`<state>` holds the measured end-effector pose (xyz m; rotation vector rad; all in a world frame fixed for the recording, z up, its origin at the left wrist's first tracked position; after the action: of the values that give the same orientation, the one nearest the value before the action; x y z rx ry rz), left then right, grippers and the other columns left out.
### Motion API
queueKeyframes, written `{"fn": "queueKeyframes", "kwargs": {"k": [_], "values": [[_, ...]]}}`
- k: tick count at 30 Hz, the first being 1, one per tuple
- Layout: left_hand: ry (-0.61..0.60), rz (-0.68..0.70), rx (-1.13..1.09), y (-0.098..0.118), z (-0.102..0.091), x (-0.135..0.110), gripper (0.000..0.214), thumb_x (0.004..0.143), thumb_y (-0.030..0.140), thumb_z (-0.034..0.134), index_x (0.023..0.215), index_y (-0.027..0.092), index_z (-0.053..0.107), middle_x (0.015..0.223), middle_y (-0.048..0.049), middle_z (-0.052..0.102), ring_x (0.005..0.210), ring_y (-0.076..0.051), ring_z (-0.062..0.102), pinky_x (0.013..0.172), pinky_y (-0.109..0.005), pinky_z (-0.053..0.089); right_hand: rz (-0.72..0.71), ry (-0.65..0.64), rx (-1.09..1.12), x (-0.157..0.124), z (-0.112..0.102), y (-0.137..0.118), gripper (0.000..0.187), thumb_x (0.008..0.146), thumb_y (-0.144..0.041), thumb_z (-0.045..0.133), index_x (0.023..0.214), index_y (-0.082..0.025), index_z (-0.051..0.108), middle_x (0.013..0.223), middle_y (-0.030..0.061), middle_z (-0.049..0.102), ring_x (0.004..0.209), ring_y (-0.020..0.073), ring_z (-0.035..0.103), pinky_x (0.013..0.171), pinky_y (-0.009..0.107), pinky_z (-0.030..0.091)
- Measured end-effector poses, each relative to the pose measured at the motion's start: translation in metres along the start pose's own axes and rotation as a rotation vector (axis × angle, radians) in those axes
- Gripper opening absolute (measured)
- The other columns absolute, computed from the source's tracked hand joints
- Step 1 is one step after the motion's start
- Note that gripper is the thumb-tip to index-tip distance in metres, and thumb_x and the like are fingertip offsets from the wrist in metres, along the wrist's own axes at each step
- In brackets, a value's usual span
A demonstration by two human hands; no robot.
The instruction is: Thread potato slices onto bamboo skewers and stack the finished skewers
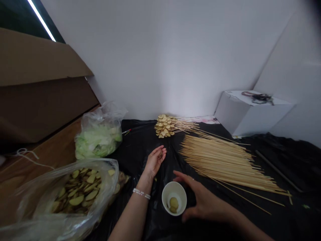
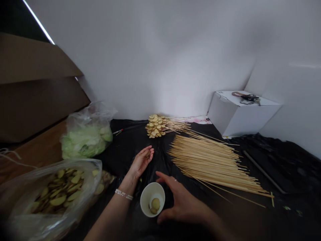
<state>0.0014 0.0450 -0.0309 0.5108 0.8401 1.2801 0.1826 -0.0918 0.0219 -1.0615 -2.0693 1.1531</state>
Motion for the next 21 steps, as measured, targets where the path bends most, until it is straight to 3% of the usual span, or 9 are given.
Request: {"fn": "queueKeyframes", "kwargs": {"k": [1,4,8,12,16,21], "values": [[0.003,-0.004,-0.006,0.0,0.0,0.0,0.02,0.078,0.01,0.063,0.097,0.011,0.067,0.089,-0.0102,0.07,0.077,-0.012,0.065,0.071,-0.021,0.051,0.005,0.011,0.007,0.0,0.008,0.0,0.106,0.054,-0.04,0.082,0.142,-0.027,0.026,0.129,0.0078,0.051,0.116,0.0262,0.049,0.1,0.042,0.037],[0.006,-0.012,-0.038,0.0,-0.002,0.0,0.02,0.077,0.009,0.062,0.097,0.011,0.067,0.089,-0.01,0.07,0.077,-0.012,0.065,0.073,-0.022,0.05,-0.065,0.034,-0.015,0.007,0.018,-0.005,0.068,0.067,-0.031,0.072,0.129,-0.025,0.044,0.12,0.0077,0.056,0.109,0.0244,0.053,0.094,0.038,0.041],[-0.051,-0.126,-0.181,-0.002,0.0,0.0,0.019,0.083,0.018,0.057,0.098,0.012,0.065,0.087,-0.0083,0.07,0.08,-0.014,0.065,0.078,-0.026,0.05,-0.205,0.152,-0.185,0.041,-0.017,-0.028,0.058,0.073,-0.029,0.065,0.126,-0.024,0.044,0.114,0.0081,0.056,0.102,0.0227,0.053,0.088,0.035,0.043],[-0.073,-0.23,-0.267,-0.001,0.001,-0.003,0.029,0.087,0.032,0.049,0.1,0.011,0.063,0.09,-0.0103,0.07,0.088,-0.023,0.064,0.08,-0.037,0.051,-0.291,0.202,-0.673,0.09,-0.047,-0.049,0.057,0.074,-0.022,0.061,0.128,-0.022,0.044,0.116,0.0107,0.052,0.106,0.0257,0.049,0.089,0.04,0.037],[-0.076,-0.197,-0.323,0.003,0.0,-0.006,0.026,0.088,0.028,0.045,0.103,0.013,0.061,0.093,-0.0094,0.069,0.087,-0.021,0.064,0.078,-0.037,0.05,-0.447,0.097,-1.097,0.131,-0.033,-0.051,0.043,0.082,-0.014,0.051,0.124,-0.019,0.05,0.113,0.0149,0.054,0.107,0.0285,0.046,0.093,0.047,0.03],[-0.071,-0.171,-0.372,0.003,-0.003,-0.004,0.02,0.087,0.019,0.045,0.097,0.014,0.061,0.09,-0.0068,0.068,0.082,-0.017,0.064,0.075,-0.032,0.05,-0.709,0.087,-1.251,0.151,-0.009,-0.047,0.027,0.087,-0.015,0.048,0.113,-0.016,0.055,0.112,0.0142,0.056,0.111,0.0277,0.044,0.096,0.05,0.028]]}}
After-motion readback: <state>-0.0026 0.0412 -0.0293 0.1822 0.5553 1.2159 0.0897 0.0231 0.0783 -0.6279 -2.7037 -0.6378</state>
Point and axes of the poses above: each hand's wrist, its own x-axis towards the middle knuckle, its own z-axis out of the palm, y = z × x, the point moved 3 cm from there along x, towards the middle knuckle
